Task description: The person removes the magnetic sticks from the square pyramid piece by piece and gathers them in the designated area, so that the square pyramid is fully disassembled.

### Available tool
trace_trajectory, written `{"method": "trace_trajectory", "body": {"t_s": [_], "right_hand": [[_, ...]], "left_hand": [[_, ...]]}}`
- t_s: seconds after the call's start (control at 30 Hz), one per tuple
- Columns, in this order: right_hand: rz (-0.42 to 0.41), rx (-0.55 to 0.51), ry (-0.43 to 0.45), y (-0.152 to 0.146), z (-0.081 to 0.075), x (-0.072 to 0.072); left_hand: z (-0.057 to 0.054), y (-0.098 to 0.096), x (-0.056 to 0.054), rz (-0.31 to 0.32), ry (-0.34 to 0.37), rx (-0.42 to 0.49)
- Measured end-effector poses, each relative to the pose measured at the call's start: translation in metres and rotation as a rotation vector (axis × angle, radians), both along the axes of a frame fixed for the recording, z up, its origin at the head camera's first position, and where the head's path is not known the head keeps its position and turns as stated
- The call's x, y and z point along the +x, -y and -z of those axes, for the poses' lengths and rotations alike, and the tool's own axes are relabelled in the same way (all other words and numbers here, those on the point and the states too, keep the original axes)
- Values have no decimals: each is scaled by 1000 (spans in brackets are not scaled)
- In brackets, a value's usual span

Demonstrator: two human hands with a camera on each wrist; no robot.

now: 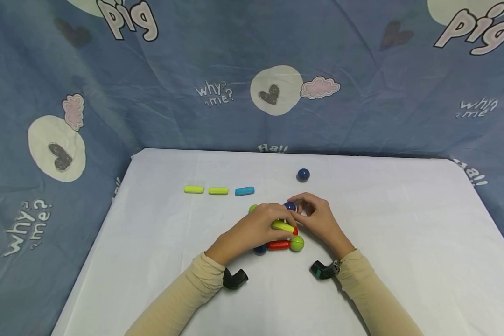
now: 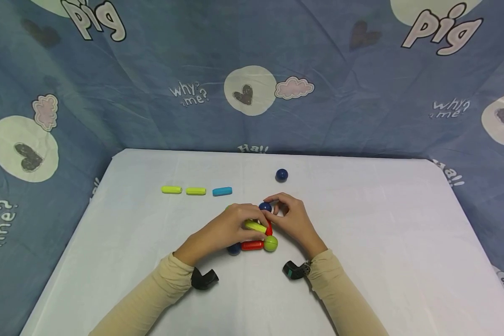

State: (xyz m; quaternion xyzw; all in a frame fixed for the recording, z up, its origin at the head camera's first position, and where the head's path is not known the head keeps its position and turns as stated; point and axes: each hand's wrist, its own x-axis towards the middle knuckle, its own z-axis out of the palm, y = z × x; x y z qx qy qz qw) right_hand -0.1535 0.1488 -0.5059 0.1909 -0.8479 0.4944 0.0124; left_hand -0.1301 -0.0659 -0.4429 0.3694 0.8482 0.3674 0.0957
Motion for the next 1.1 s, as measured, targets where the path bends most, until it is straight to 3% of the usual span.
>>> {"method": "trace_trajectory", "body": {"t_s": [0.2,0.33,0.57,0.7,0.9,1.1], "right_hand": [[-13,-32,-13,-2,5,-2],[-17,-36,-6,-2,5,-1],[4,-9,28,-1,5,-1],[2,-8,31,0,3,-1],[-2,-2,27,0,3,-1],[4,-7,23,0,3,0]], "left_hand": [[-10,12,-5,-72,12,64],[-19,27,-10,-137,-19,120],[-28,78,-25,-303,-124,107],[-24,118,-29,-435,-156,57],[-8,176,-32,-625,-218,-17],[4,205,-36,-744,-206,-89]]}}
